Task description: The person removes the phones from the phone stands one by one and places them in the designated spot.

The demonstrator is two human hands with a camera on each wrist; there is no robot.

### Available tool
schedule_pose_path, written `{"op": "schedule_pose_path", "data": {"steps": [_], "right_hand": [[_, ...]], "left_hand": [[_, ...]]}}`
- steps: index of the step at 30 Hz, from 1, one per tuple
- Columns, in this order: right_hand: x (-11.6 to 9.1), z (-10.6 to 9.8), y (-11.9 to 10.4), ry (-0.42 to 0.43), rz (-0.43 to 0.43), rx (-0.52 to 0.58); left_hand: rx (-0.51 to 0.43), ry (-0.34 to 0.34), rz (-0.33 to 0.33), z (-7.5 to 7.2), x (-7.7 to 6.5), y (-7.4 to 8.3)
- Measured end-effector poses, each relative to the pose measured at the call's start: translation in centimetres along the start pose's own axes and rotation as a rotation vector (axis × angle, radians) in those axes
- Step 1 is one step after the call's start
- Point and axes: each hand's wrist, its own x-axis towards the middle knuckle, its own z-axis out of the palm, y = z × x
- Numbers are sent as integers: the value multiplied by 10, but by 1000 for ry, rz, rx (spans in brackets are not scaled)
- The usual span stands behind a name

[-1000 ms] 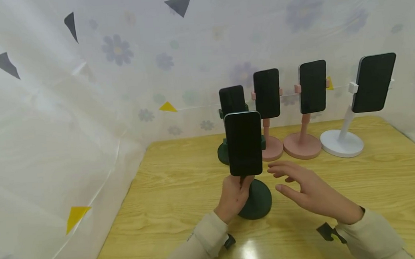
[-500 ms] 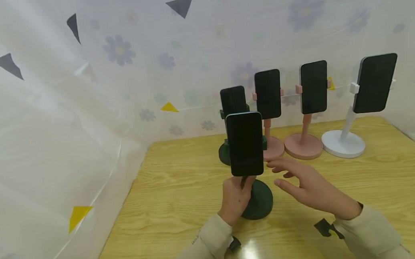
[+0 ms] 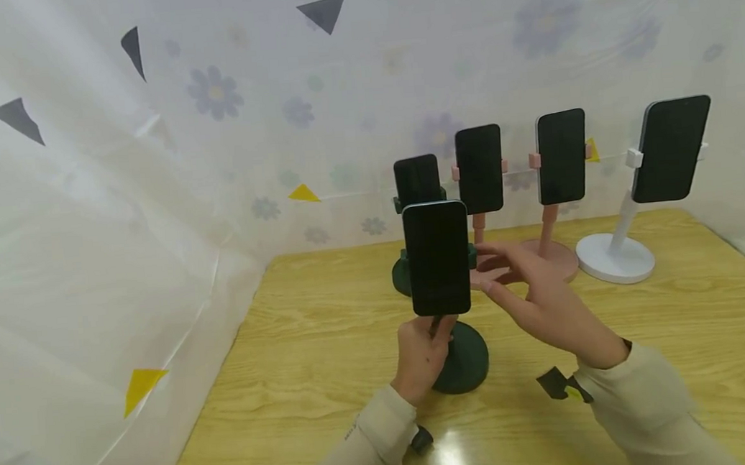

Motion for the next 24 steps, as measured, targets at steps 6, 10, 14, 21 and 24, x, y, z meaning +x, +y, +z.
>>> {"op": "schedule_pose_path", "data": {"steps": [6,10,14,21,24], "right_hand": [[20,0,-12,62,14,49],[28,2,-15,64,26,73],[30,4,-15,56,40,88],[33,5,-16,63,46,88],[33,7,-17,70,39,73]], "left_hand": [[-15,9,-27,-1,1,0],[-3,26,-29,1,0,1],[-1,24,-36,2,-1,1],[38,-39,31,-6,3,1],[16,-70,22,-8,4,0]]}}
